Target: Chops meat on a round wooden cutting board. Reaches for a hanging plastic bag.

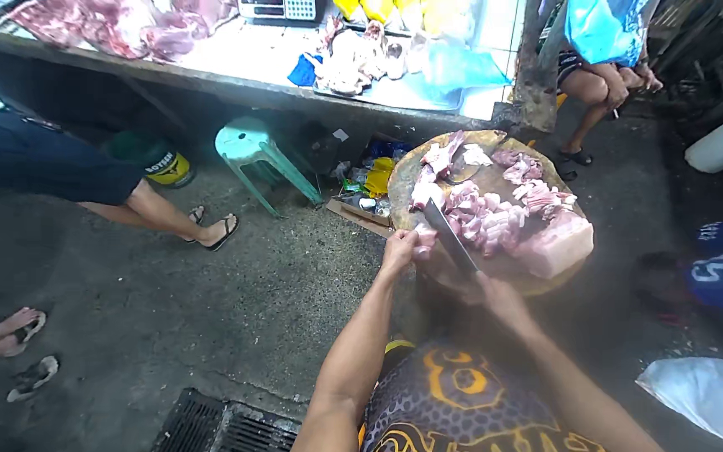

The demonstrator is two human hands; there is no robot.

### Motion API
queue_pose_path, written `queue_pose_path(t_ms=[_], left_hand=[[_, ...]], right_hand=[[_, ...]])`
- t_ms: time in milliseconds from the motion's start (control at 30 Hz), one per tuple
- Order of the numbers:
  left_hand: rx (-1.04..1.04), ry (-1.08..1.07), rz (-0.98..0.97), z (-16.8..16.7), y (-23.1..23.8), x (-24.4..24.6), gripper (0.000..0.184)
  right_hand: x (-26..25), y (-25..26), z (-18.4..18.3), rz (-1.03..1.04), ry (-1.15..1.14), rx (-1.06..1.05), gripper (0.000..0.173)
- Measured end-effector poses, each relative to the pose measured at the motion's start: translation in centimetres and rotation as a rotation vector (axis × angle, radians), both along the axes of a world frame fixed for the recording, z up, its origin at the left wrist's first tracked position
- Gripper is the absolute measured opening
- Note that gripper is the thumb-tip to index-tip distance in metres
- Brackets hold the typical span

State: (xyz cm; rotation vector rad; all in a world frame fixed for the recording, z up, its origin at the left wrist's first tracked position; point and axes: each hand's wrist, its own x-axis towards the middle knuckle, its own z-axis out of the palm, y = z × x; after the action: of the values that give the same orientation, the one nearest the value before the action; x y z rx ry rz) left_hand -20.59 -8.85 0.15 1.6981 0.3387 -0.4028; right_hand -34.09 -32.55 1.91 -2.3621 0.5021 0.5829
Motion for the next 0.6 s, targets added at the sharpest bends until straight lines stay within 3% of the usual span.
queue_pose_path(t_ms=[167,267,400,500,600], left_hand=[[0.278,0.126,-0.127,-1.2,0.0,-0.9,0.056],[0.291,0.128,-0.100,-3.0,1.1,-1.8,0.056],[0.225,0.149,-0.042,-3.6,2.5,-2.6,0.045],[0.258,0.155,0.005,-3.7,3.2,-2.9,0.038],[0.293,0.164,0.010,-3.6,3.7,-3.5,0.038]], right_hand=[[-1.7,0.9,-0.6,-0.084,-0.057,0.083,0.074],[-2.0,2.1,1.8,-0.101,-0.187,0.129,0.069],[-1.0,3.7,9.1,-0.049,-0.685,0.300,0.054],[1.5,5.2,14.6,0.020,-1.115,0.469,0.058],[3.9,6.6,15.0,0.042,-1.307,0.667,0.065]])
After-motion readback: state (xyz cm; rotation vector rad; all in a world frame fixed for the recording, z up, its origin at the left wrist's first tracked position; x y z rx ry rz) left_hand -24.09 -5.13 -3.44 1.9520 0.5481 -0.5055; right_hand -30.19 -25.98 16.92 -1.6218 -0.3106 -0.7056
